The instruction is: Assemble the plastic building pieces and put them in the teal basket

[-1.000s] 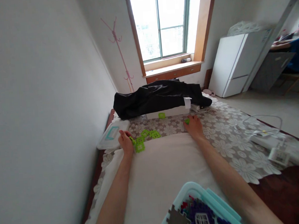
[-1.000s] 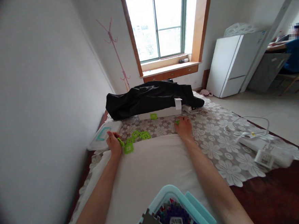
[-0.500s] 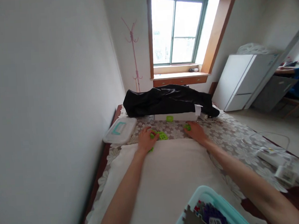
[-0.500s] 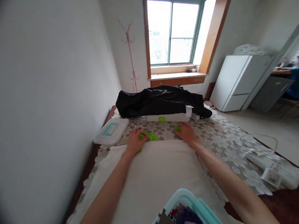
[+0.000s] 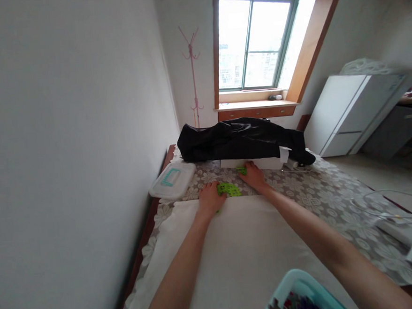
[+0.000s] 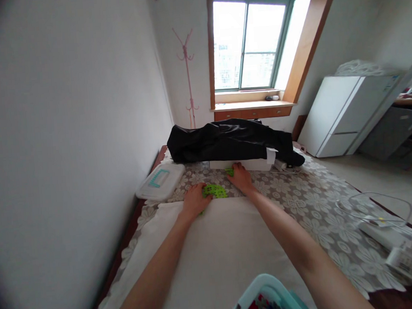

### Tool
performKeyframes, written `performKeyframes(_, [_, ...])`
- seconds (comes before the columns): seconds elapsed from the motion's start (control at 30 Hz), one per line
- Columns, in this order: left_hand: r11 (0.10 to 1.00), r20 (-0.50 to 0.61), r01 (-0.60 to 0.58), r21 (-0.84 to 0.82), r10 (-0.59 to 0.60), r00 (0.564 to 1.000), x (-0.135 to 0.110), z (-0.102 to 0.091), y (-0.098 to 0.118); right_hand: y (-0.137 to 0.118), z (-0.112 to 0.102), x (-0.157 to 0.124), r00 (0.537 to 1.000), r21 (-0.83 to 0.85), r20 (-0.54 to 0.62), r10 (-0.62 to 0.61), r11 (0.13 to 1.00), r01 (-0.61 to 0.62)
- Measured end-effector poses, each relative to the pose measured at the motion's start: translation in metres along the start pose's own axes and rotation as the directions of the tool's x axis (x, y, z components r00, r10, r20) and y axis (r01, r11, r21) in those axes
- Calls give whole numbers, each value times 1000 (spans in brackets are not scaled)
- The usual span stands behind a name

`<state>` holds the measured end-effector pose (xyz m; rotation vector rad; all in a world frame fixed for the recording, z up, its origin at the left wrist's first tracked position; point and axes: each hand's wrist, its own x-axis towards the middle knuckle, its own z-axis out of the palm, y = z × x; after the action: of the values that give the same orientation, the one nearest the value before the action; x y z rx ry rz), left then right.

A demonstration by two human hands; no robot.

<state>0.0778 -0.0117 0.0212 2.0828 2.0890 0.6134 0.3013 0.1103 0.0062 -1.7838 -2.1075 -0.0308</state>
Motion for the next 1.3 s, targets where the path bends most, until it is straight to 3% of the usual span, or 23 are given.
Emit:
performKeyframes(0.17, [1000,19,-1,-19,1,1000,1,-2,2,1,5,-7,990,-61,76,-117,991,122])
performKeyframes(0.53, [999,5,-31,7,31,999,0,3,6,0,-1,-4,977,-40,128,-168,984,175])
performKeyframes(0.7, [998,-3,-11,-54,11,1000,1,1,9,-2,-4,-10,978,54,83,-194,980,190])
performKeyframes(0.8, [993,-6,9,-114,-9,1000,1,0,7,-10,-5,-20,972,230,-5,-235,946,230])
performKeyframes(0.93, [982,-6,31,-186,-33,999,2,0,4,-25,-7,-41,907,369,-45,-419,836,405])
performKeyframes(1.03, [965,-14,73,-253,-79,997,3,1,1,-37,-7,-55,860,289,2,-510,824,488])
performKeyframes(1.2, [968,-197,47,-247,-98,976,-1,-3,0,-49,-4,-64,870,148,52,-491,865,479])
performKeyframes(1.3, [981,-253,18,-191,-67,965,-6,-7,3,-51,-8,-63,841,111,85,-534,844,524])
